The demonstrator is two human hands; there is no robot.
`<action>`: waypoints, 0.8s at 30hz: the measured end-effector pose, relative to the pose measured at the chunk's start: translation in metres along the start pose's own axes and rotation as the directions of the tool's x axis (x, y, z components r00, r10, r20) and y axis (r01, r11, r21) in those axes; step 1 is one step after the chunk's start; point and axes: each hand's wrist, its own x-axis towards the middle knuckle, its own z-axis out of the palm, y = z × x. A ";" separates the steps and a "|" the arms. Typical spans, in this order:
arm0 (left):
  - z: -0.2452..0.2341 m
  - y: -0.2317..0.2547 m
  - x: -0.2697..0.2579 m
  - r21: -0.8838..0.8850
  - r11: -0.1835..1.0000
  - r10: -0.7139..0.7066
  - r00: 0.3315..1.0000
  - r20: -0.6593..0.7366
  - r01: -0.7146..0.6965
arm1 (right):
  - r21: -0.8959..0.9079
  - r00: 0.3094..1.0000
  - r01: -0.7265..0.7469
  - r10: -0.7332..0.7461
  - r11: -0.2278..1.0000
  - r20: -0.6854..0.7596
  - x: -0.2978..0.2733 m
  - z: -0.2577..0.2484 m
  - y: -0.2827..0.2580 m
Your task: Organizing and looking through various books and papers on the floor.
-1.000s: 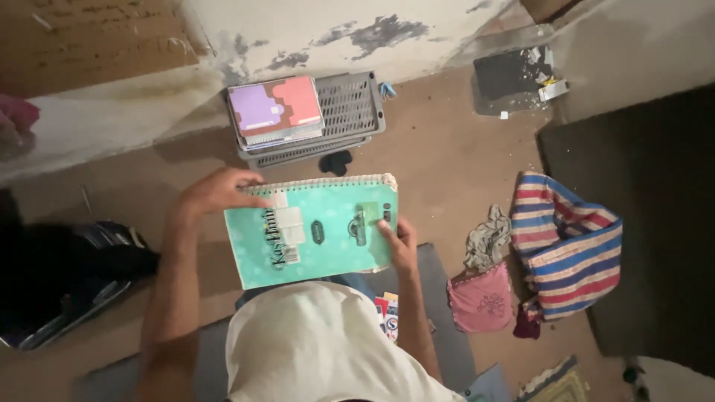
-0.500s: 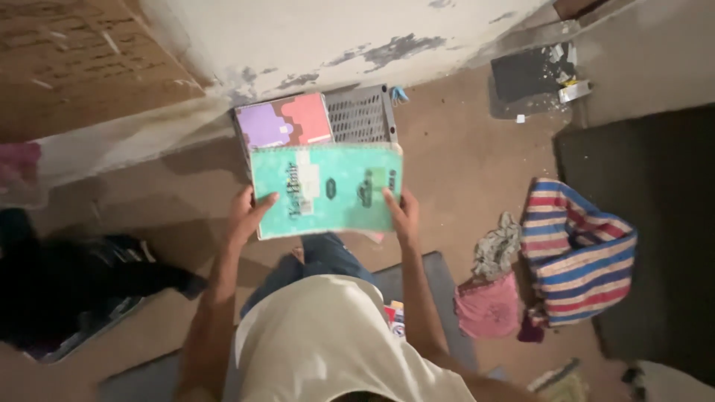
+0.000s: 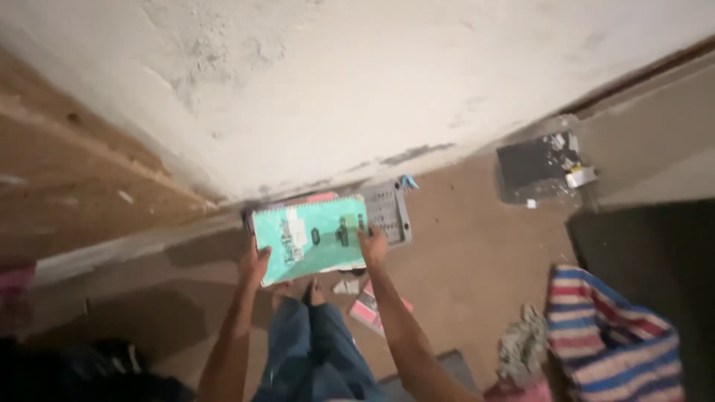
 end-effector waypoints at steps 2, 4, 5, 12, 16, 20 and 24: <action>0.015 -0.042 0.029 0.218 0.962 -0.163 0.986 -0.023 0.164 | 0.071 0.999 0.021 -0.023 0.997 0.029 0.020 0.052 0.039; 0.026 -0.066 0.054 0.255 0.949 -0.183 0.983 -0.029 0.184 | 0.041 0.999 0.010 -0.012 0.999 0.046 0.039 0.099 0.077; 0.031 -0.078 0.064 0.291 0.934 -0.207 0.978 -0.031 0.206 | 0.007 0.998 -0.004 0.003 1.000 0.063 0.045 0.121 0.096; 0.058 -0.130 0.087 0.387 0.911 -0.122 0.989 -0.079 0.144 | -0.114 0.984 -0.132 0.144 0.985 0.106 0.062 0.201 0.155; 0.047 -0.089 0.067 0.383 0.897 -0.220 0.974 -0.046 0.221 | -0.088 0.928 -0.181 0.199 0.980 0.315 0.050 0.192 0.150; 0.051 -0.135 0.050 0.413 0.911 0.061 0.995 -0.085 -0.021 | -0.056 0.972 -0.041 0.052 0.998 0.228 0.011 0.178 0.150; 0.045 -0.081 -0.013 0.355 0.934 0.024 0.989 -0.146 0.030 | 0.015 0.994 0.023 -0.024 1.000 0.110 -0.076 0.136 0.125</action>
